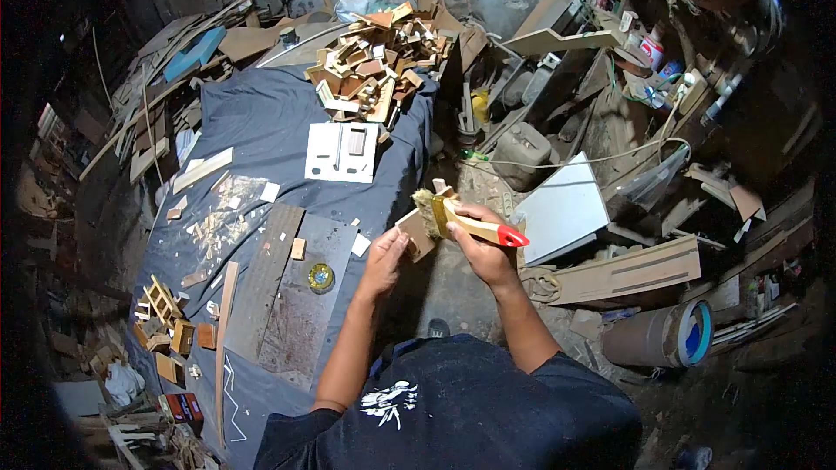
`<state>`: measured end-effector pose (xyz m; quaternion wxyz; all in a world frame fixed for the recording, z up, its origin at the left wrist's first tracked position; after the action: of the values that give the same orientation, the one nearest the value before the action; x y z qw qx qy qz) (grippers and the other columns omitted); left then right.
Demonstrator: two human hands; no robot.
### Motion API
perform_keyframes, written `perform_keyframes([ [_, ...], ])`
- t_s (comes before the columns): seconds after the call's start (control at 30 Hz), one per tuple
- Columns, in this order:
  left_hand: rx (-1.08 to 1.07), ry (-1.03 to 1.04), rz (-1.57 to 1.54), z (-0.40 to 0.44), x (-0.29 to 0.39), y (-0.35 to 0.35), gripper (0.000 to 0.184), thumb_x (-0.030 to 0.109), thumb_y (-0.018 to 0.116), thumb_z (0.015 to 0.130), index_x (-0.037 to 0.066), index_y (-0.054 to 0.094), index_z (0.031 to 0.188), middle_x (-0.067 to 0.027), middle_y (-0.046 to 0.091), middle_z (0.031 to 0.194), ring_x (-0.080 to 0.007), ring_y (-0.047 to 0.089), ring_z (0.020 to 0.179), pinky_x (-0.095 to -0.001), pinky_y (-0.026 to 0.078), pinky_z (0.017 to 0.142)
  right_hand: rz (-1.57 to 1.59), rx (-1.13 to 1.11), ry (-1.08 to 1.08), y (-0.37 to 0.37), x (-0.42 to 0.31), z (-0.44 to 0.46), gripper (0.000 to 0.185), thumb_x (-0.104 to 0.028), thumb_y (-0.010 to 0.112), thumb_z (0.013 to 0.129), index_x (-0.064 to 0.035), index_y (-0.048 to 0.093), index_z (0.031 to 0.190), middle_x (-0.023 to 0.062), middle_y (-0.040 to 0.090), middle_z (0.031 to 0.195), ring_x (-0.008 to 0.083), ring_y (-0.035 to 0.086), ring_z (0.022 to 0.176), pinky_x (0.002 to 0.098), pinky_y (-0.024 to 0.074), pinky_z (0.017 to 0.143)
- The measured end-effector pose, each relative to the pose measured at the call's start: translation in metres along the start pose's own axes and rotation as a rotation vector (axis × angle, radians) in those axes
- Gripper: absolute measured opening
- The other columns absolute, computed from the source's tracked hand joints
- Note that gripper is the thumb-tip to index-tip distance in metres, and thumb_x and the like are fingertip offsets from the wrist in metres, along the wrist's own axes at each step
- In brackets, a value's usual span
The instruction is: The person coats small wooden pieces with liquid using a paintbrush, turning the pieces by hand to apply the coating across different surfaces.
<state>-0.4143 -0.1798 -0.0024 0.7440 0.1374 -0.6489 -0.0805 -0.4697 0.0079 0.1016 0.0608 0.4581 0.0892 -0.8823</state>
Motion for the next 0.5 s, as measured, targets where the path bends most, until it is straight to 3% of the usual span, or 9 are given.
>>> perform_keyframes([
  [0.1,0.054,0.005,-0.038,0.001,0.008,-0.007,0.030,0.018,0.051,0.102,-0.001,0.058,0.124,-0.0024,0.066,0.106,-0.0087,0.060,0.091,-0.0245,0.047,0.082,0.023,-0.114,0.067,0.007,0.005,-0.009,0.021,-0.003,0.072,0.083,-0.0002,0.068,0.103,0.0108,0.072,0.101,0.0173,0.069,0.091,0.0317,0.0543,0.082],
  [0.17,0.069,0.026,-0.045,0.000,0.015,-0.017,0.032,0.017,0.051,0.102,-0.001,0.057,0.127,-0.0039,0.066,0.110,-0.0098,0.061,0.093,-0.0251,0.048,0.084,-0.125,-0.303,0.189,0.012,0.008,-0.016,0.019,-0.003,0.072,0.083,-0.0009,0.068,0.101,0.0106,0.073,0.100,0.0169,0.070,0.091,0.0303,0.0542,0.081],
  [0.23,0.034,0.009,-0.014,0.001,0.013,-0.011,0.031,0.018,0.050,0.102,-0.001,0.058,0.125,-0.0023,0.066,0.107,-0.0085,0.060,0.091,-0.0249,0.047,0.082,-0.142,-0.289,0.137,0.010,0.002,-0.014,0.018,-0.004,0.073,0.083,-0.0017,0.069,0.100,0.0104,0.073,0.099,0.0166,0.071,0.090,0.0296,0.0541,0.080],
  [0.33,-0.025,-0.024,0.161,-0.003,0.006,0.006,0.030,0.020,0.048,0.103,-0.001,0.060,0.120,0.0016,0.064,0.100,-0.0054,0.056,0.087,-0.0242,0.046,0.079,0.059,-0.030,0.067,0.000,0.006,-0.011,0.022,-0.003,0.075,0.081,0.0003,0.069,0.102,0.0120,0.072,0.102,0.0191,0.070,0.092,0.0309,0.0541,0.082],
  [0.5,-0.041,0.020,0.151,0.000,0.013,0.011,0.028,0.019,0.048,0.103,-0.001,0.059,0.119,0.0013,0.063,0.101,-0.0057,0.057,0.088,-0.0233,0.046,0.078,0.033,-0.019,-0.031,-0.003,-0.007,-0.013,0.024,-0.003,0.075,0.081,-0.0005,0.069,0.104,0.0119,0.072,0.103,0.0195,0.069,0.095,0.0312,0.0536,0.085],
])
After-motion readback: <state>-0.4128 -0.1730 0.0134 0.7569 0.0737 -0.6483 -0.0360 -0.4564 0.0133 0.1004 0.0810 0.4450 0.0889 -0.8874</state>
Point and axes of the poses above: each hand's wrist, its own z-axis towards the middle knuckle, its own y-axis out of the palm, x = y × z, the point moved 8 cm from there along z, towards the middle knuckle
